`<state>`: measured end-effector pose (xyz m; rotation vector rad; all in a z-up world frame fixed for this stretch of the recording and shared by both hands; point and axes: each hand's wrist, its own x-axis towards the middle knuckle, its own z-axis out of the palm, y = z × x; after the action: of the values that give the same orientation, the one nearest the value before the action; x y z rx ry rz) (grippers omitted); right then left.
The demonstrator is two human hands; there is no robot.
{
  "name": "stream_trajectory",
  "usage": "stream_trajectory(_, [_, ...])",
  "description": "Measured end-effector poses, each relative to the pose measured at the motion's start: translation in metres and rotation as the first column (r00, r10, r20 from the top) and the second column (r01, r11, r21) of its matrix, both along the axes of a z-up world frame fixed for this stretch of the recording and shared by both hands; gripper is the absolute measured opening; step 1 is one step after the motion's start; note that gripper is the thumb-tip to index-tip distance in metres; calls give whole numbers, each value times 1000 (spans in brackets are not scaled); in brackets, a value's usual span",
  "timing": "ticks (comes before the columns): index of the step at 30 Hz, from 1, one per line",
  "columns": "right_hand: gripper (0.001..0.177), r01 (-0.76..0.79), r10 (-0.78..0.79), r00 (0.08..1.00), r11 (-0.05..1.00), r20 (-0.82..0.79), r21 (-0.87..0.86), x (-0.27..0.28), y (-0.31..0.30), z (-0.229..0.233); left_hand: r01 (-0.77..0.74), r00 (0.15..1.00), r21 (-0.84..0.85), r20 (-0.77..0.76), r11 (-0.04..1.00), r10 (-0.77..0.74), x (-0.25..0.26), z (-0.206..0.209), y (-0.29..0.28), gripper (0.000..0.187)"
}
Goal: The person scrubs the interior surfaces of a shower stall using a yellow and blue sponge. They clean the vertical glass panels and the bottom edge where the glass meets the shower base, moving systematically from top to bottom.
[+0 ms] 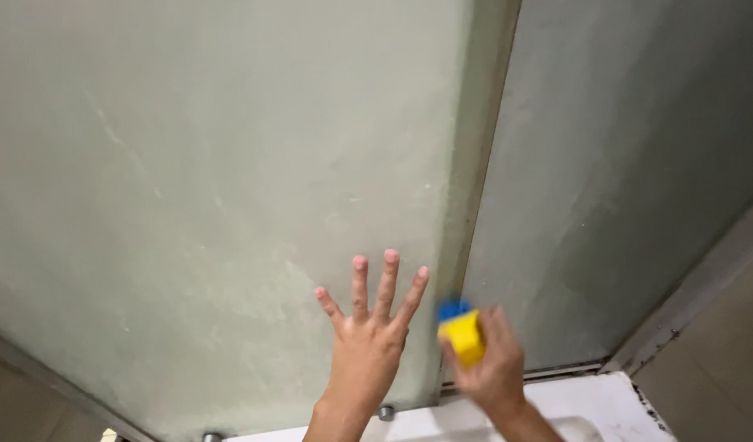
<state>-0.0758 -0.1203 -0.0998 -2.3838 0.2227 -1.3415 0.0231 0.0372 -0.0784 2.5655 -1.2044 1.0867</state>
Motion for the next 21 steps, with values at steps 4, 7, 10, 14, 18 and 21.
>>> stream_trajectory(4, [49,-11,31,986,992,-162,125,-9,9,-21,111,991,-117,-55,987,-118,-1,-2,-1,89])
stream_trajectory(7, [45,-5,11,999,989,-43,145,0,1,-24,66,997,-84,-21,994,-68,0,-6,-1,91])
stream_trajectory(10, [44,-39,36,999,991,30,129,5,-9,-21,84,994,-100,-61,991,-90,-1,-7,-4,91])
stream_trajectory(14, [47,-41,56,990,992,-132,117,-6,2,-21,73,992,-80,-97,994,-81,-2,-5,-8,96])
stream_trajectory(18, [45,21,-6,992,993,-126,116,-7,12,-17,67,994,-52,-87,996,-71,-4,-7,-5,99])
stream_trajectory(21, [42,-91,61,992,952,110,291,10,-5,-10,64,994,-67,-81,996,-69,-2,-10,-8,100])
